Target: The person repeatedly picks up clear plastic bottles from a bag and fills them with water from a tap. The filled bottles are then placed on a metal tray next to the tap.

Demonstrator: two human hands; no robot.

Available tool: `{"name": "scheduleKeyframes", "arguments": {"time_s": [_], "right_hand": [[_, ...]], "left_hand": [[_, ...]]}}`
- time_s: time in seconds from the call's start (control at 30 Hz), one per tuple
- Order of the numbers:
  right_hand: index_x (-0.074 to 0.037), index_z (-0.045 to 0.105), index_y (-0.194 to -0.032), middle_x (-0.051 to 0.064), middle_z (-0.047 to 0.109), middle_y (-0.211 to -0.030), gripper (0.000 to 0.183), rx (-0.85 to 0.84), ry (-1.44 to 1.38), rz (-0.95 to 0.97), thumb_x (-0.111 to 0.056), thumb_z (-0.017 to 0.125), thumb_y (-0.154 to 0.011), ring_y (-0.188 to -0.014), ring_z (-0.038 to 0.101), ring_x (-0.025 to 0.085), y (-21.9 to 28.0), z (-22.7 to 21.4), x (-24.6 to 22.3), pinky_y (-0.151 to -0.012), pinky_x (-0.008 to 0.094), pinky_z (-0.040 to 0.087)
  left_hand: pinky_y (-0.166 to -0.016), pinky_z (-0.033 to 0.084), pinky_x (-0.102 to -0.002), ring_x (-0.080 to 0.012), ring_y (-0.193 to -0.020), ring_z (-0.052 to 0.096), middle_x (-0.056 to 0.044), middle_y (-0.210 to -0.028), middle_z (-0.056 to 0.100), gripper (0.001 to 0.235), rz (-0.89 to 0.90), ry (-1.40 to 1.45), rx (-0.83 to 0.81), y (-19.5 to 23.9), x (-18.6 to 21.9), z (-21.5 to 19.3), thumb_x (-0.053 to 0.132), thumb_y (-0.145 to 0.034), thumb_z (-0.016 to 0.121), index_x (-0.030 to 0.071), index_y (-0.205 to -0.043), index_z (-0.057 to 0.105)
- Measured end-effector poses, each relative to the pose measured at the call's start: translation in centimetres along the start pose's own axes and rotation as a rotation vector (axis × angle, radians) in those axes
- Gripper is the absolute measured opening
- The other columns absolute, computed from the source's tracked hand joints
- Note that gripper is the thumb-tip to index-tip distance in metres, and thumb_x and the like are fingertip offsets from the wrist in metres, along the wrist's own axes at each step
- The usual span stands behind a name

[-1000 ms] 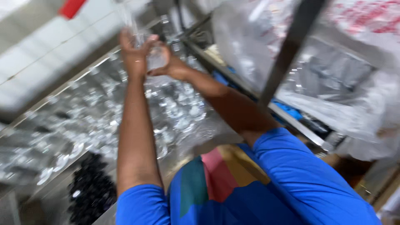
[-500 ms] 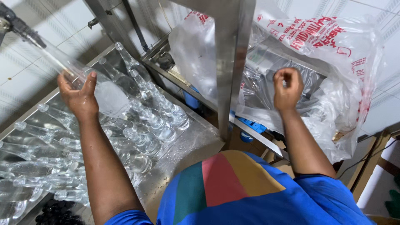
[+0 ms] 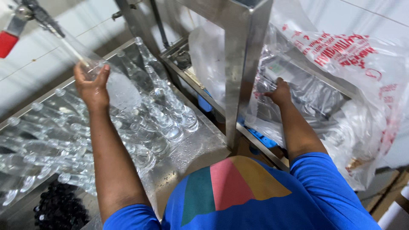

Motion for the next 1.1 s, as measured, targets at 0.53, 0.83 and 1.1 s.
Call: {"name": "scheduleKeyframes", "arguments": {"time_s": [0.53, 0.83, 1.1], "right_hand": [[-0.004, 0.046, -0.17, 0.033, 0.048, -0.16, 0.103, -0.19, 0.136, 0.217, -0.042, 0.092, -0.086, -0.148, 0.052, 0.056, 3.9, -1.6, 1.3, -0.119, 0.071, 0.045], [0.005, 0.038, -0.17, 0.033, 0.043, -0.17, 0.129, -0.223, 0.333, 0.412, -0.053, 0.1, -0.073, -0.156, 0.034, 0.059, 5.4, -3.6, 2.0, -0.12, 0.078, 0.032], [-0.017, 0.038, -0.175, 0.019, 0.041, -0.177, 0.126, -0.206, 0.313, 0.551, -0.06, 0.095, -0.071, -0.166, 0.02, 0.046, 10.1, -12.3, 1.7, -0.125, 0.074, 0.027]], "left_hand": [[-0.115, 0.053, -0.054, -0.0444, -0.131, 0.07, -0.027, -0.136, 0.073, 0.074, -0.002, -0.014, -0.063, 1.7, 4.1, -0.6, 0.044, -0.097, 0.105, 0.009, -0.147, 0.064], [-0.117, 0.053, -0.048, -0.038, -0.14, 0.065, -0.022, -0.149, 0.068, 0.096, -0.16, -0.088, -0.047, 0.4, 2.0, 0.9, 0.058, -0.082, 0.103, 0.013, -0.155, 0.059], [-0.098, 0.06, -0.043, -0.0294, -0.122, 0.074, -0.014, -0.136, 0.077, 0.095, -0.137, -0.162, -0.093, 0.1, 3.2, 1.7, 0.066, -0.077, 0.095, 0.014, -0.149, 0.062]]}}
Point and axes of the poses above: each hand's wrist, its own y-axis away from the middle knuckle, its own z-axis out of the palm, x = y × z, the point moved 2 cm from there along -y, towards the middle knuckle
